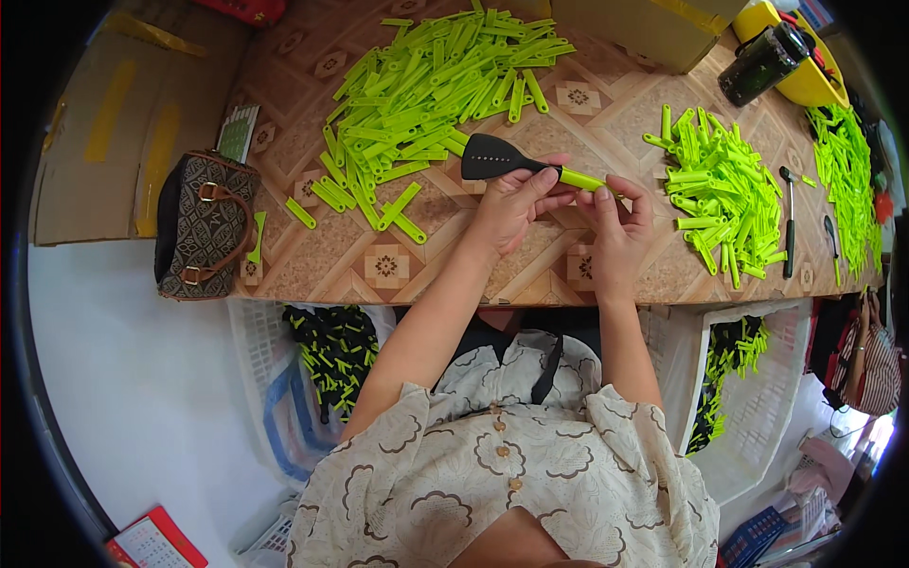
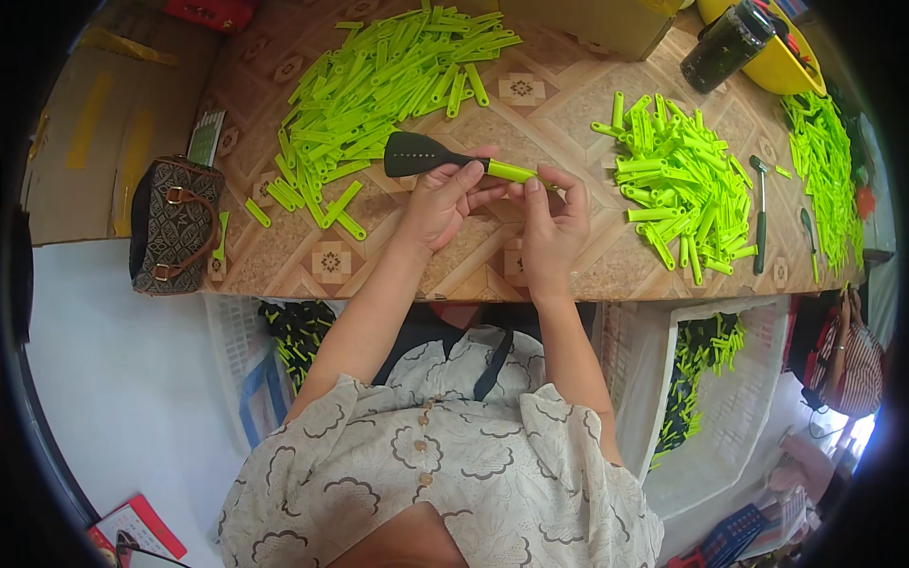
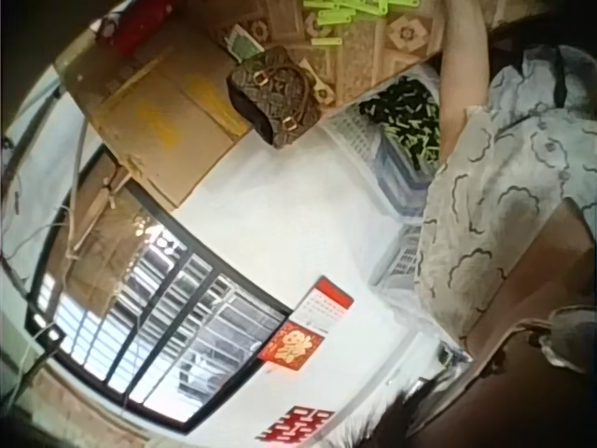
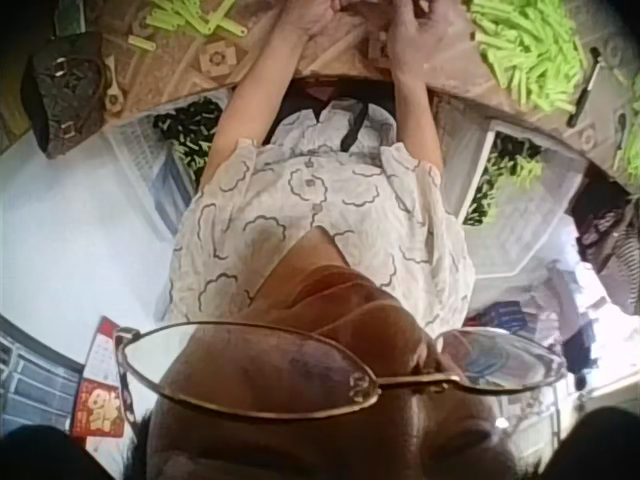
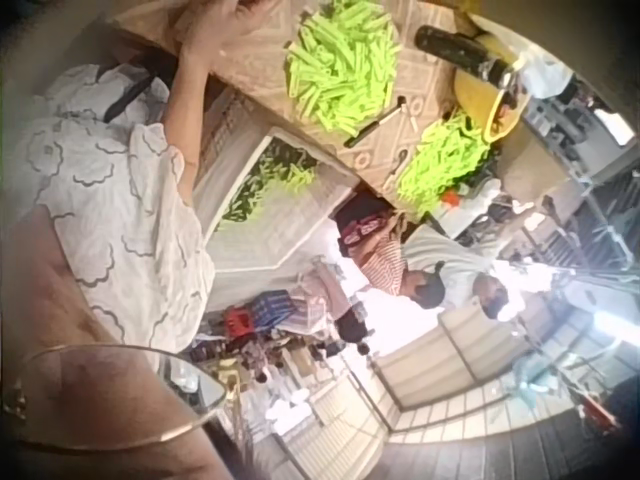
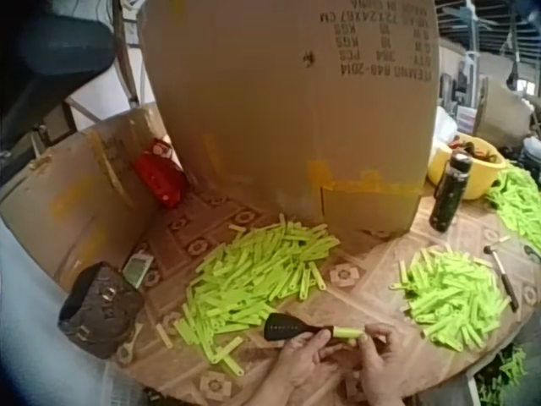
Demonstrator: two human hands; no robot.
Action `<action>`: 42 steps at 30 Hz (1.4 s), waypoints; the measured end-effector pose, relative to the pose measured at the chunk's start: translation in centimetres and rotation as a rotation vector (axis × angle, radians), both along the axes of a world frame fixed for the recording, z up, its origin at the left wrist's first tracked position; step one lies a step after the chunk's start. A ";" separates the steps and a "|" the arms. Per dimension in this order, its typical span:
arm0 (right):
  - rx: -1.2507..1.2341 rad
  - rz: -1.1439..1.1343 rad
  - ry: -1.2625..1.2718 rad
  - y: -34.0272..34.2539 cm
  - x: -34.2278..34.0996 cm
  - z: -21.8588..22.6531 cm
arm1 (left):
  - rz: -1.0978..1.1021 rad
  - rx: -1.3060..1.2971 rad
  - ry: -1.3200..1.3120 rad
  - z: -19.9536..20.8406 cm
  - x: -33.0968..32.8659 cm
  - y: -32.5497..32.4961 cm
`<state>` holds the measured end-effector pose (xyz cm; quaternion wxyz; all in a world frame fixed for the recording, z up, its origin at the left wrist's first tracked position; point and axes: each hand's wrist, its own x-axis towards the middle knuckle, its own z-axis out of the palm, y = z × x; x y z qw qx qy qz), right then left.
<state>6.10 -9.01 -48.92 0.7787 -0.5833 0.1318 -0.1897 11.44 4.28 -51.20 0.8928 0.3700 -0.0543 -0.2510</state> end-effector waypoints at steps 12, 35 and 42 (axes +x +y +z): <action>-0.615 -0.083 -0.099 -0.5 0.8 -0.9 | 0.168 0.107 -0.016 0.3 -0.6 -0.4; -0.162 0.300 0.166 -2.3 -0.9 -0.8 | 0.211 0.100 -0.094 0.7 -0.6 0.4; 0.118 0.474 0.323 -3.7 -0.5 0.4 | 0.163 0.159 -0.152 0.7 -0.2 0.6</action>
